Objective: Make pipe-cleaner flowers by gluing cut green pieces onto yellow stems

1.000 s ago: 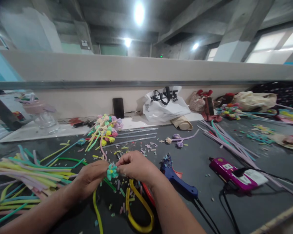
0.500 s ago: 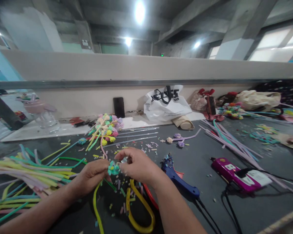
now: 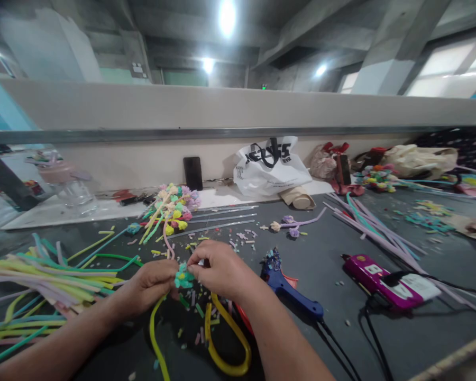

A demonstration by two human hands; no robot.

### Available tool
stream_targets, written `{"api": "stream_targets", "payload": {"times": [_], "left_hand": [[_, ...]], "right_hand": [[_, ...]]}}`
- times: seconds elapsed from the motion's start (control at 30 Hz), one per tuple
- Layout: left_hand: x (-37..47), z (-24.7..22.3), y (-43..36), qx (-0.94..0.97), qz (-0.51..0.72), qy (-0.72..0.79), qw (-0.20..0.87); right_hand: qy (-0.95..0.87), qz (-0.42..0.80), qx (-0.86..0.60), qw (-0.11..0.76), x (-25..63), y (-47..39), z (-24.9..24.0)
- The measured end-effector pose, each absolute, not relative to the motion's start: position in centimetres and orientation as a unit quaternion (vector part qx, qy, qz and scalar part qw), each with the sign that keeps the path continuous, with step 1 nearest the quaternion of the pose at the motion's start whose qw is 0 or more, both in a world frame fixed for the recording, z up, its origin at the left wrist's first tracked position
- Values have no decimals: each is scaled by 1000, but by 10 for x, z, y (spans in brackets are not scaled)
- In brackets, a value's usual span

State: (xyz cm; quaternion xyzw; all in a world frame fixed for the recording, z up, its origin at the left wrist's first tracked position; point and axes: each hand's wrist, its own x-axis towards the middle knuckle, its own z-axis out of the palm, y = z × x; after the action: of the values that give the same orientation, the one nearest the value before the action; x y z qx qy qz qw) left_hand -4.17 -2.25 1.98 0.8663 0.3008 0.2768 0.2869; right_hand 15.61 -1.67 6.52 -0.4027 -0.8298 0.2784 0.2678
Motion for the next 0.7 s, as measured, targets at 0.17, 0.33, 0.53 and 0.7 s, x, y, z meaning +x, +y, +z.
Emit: {"api": "stream_targets", "payload": {"times": [0.17, 0.33, 0.53, 0.7], "left_hand": [[-42, 19, -23, 868, 270, 308, 281], [-38, 23, -24, 875, 260, 298, 277], [-38, 23, -24, 877, 257, 286, 287], [-39, 22, -23, 869, 252, 281, 319]], "right_hand": [[-849, 268, -384, 246, 155, -19, 68], [-854, 270, -381, 229, 155, -18, 65], [-865, 253, -377, 215, 155, -17, 62], [-892, 177, -374, 184, 153, -17, 56]]}}
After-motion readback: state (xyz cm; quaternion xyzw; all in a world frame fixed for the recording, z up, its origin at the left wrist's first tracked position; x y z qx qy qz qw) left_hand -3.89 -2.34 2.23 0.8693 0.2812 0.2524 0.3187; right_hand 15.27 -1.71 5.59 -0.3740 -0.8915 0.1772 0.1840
